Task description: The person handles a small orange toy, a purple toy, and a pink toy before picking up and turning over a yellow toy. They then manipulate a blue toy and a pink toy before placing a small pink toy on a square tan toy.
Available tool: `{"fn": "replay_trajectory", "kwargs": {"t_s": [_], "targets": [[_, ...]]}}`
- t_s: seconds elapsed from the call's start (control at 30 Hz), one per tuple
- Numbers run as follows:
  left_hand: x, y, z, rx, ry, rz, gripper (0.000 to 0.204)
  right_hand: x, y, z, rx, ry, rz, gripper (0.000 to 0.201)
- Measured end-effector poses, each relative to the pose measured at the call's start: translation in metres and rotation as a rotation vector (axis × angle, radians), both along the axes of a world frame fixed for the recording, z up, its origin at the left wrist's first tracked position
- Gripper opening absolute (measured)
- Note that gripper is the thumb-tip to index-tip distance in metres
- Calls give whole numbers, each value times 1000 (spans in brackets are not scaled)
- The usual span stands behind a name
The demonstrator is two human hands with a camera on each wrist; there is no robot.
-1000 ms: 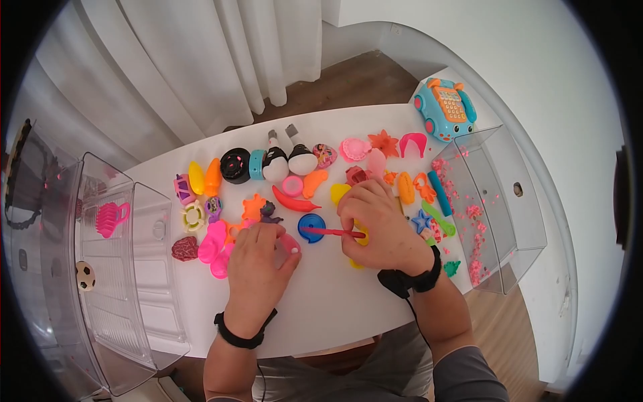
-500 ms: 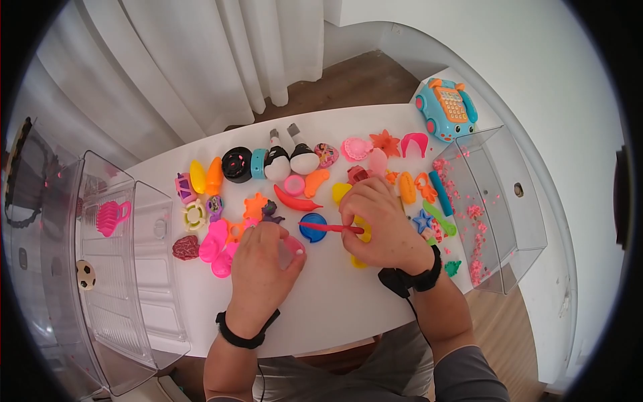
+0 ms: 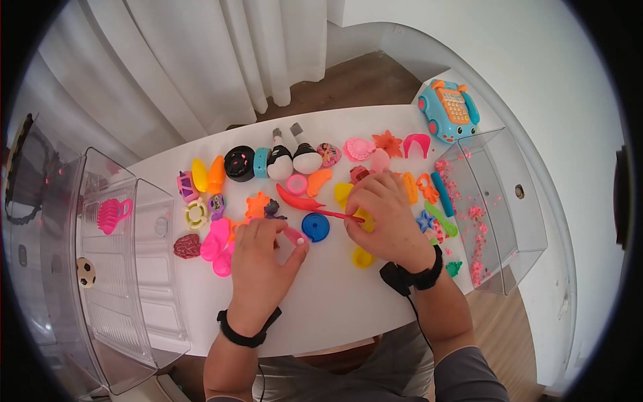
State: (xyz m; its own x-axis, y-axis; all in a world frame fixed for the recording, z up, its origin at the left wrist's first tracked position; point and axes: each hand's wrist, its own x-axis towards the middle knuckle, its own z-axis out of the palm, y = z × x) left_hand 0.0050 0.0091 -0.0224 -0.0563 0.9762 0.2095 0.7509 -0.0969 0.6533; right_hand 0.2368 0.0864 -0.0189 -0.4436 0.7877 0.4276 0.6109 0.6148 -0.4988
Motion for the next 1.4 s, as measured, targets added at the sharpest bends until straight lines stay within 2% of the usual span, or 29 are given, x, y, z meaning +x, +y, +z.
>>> {"fn": "replay_trajectory", "kwargs": {"t_s": [0.03,0.1,0.13,0.2,0.3,0.43,0.53,0.6,0.67,0.77,0.83,0.9,1.07,1.13,1.23,1.3,1.33,1.4], "targets": [[0,1,2,0,0,1,36,-1,0,-1,2,11,17,17],[1,1,6,-19,-222,-13,37,-1,0,-2,5,-4,21,17],[1,1,9,-20,-222,-11,37,-1,-1,-2,7,-20,21,16],[0,2,14,-109,-409,-94,37,-1,-1,-3,14,-43,13,16],[-2,2,14,-149,-493,-164,38,1,-1,-6,30,-73,0,16],[-3,1,16,-184,-483,-176,40,1,-2,-8,45,-102,-12,15],[-2,0,14,-291,-535,-191,32,0,-3,-7,57,-101,13,19],[2,0,2,-222,-722,-252,29,-1,-2,-7,61,-78,14,19],[2,-2,8,-284,-771,-257,26,-2,-3,-4,65,-56,17,20],[1,-2,7,-372,-820,-283,21,-6,-6,6,-3,17,53,26],[1,-1,7,-396,-821,-300,19,-8,-9,9,-161,133,255,31],[-2,1,10,-499,-855,-327,15,-10,-11,12,-211,112,294,30],[5,1,-2,-430,-895,-247,16,-17,-18,18,-322,114,334,28],[5,1,-3,-420,-871,-227,16,-20,-18,8,-150,28,262,30],[5,2,-5,-480,-882,-239,15,-22,-19,2,-85,25,245,31],[0,2,-10,-265,-705,-178,14,-21,-15,-4,-42,11,216,30],[-5,2,-7,-265,-704,-179,14,-20,-13,-5,1,-3,185,28],[-18,4,8,-160,-505,210,11,-16,-11,-4,-12,-8,153,28]]}}
